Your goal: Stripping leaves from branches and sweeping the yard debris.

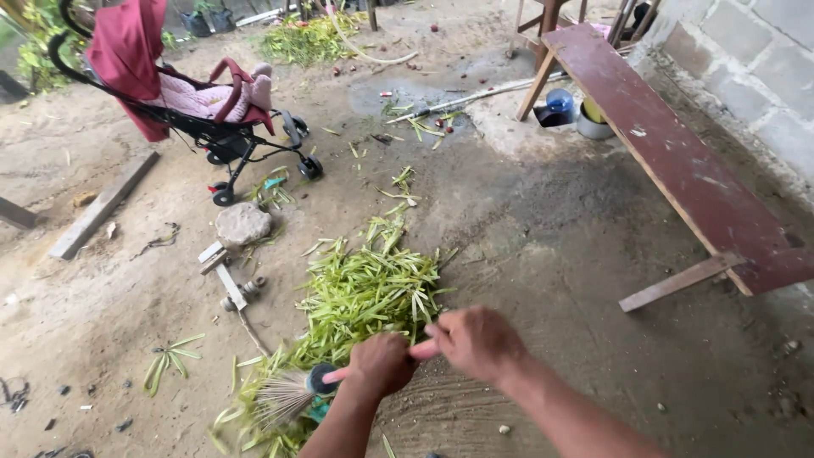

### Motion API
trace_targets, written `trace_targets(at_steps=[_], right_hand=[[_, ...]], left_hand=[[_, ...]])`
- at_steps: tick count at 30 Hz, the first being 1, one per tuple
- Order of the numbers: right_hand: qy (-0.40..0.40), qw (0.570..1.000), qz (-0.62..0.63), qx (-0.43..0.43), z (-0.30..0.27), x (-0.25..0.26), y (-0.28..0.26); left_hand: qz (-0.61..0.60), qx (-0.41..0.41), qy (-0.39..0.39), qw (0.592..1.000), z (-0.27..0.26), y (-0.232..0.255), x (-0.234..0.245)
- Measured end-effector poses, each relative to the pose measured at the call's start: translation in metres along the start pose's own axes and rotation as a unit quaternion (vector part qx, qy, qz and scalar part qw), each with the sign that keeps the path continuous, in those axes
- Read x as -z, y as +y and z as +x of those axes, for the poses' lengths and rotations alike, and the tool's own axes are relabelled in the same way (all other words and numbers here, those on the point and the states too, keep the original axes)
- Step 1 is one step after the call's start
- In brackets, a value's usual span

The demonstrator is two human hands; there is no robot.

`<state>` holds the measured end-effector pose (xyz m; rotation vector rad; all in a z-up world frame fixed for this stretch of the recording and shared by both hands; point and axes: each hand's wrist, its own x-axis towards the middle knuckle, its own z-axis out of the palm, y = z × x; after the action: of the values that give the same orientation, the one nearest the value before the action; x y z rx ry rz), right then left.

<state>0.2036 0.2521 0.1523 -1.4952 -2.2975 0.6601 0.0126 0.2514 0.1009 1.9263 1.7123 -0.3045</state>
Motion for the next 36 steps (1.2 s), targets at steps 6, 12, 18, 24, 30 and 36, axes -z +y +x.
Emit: trace_targets(at_steps=[6, 12, 18, 24, 30, 36], right_hand=[[-0.092, 0.986, -0.066, -0.122, 0.038, 0.145, -0.048], [-0.090, 0.959, -0.243, -0.116, 0.061, 0.200, -0.046], [-0.085, 0.924, -0.371, -0.031, 0.083, 0.111, 0.055], [0.003, 0.994, -0.062, 0.088, 0.073, 0.051, 0.134], [0.032, 0.987, 0.019, 0.158, 0.096, 0.038, 0.137], [0.020, 0.994, 0.052, 0.096, 0.120, 0.032, 0.160]], left_hand=[[-0.030, -0.070, 0.069, 0.995, 0.015, 0.065, 0.086], [-0.138, -0.157, 0.090, 0.974, 0.072, 0.122, 0.095], [-0.247, -0.290, 0.172, 0.908, 0.188, 0.123, -0.010], [-0.157, -0.051, 0.017, 0.986, 0.179, 0.093, -0.018], [-0.147, -0.007, 0.053, 0.988, 0.169, 0.073, -0.008], [-0.087, 0.041, 0.039, 0.995, 0.178, 0.067, 0.007]])
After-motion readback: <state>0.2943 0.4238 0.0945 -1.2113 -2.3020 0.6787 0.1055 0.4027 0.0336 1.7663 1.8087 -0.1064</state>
